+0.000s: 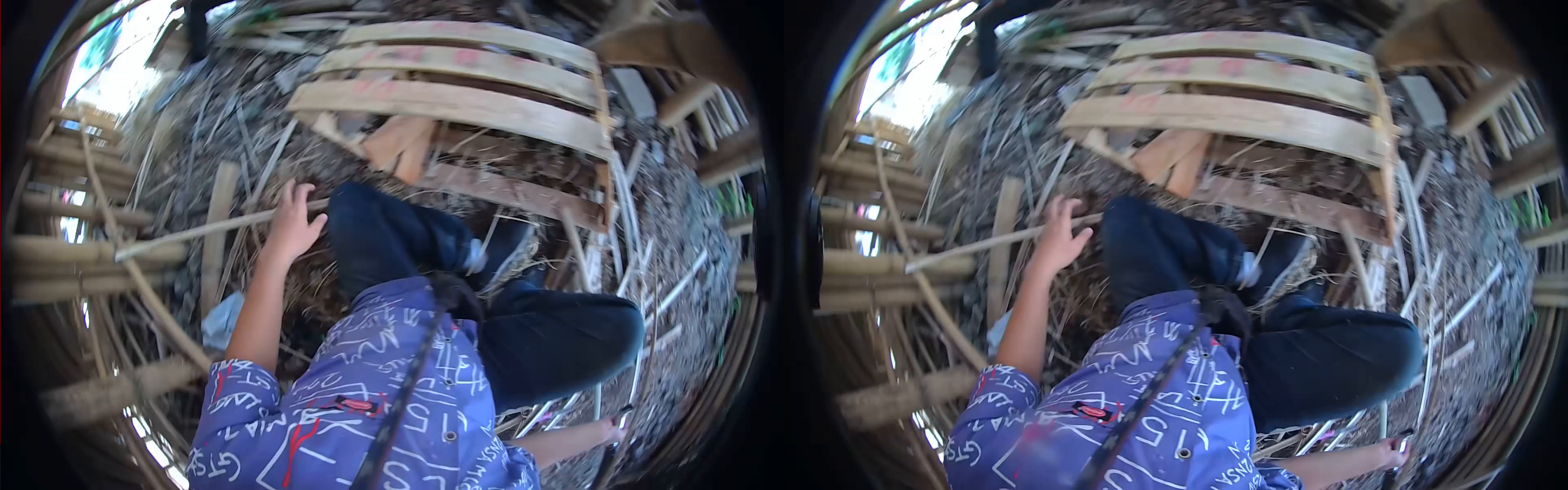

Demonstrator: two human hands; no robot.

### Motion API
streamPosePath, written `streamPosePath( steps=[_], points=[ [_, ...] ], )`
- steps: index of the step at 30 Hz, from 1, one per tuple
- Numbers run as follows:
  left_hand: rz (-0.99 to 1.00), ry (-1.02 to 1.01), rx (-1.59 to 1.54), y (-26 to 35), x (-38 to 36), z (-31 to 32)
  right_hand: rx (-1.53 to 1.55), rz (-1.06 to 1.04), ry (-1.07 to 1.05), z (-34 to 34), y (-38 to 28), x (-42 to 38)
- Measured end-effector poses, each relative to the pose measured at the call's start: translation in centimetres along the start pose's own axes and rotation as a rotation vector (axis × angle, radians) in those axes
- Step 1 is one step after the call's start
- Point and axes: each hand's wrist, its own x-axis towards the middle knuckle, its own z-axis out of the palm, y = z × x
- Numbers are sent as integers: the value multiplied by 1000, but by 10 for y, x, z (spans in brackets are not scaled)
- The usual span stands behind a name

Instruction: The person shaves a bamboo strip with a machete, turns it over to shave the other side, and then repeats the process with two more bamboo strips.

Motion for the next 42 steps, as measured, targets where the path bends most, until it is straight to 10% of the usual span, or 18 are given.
streamPosePath(
  steps=[9,18,42],
  points=[
    [-549,-434,81,-119,-71,74,-579,271,370,-132,21,-74],
    [-476,-2,-130,-187,20,66,-639,294,160,4,94,-53],
    [-765,-400,188,-371,134,152,-895,138,175,78,82,-90]
  ],
)
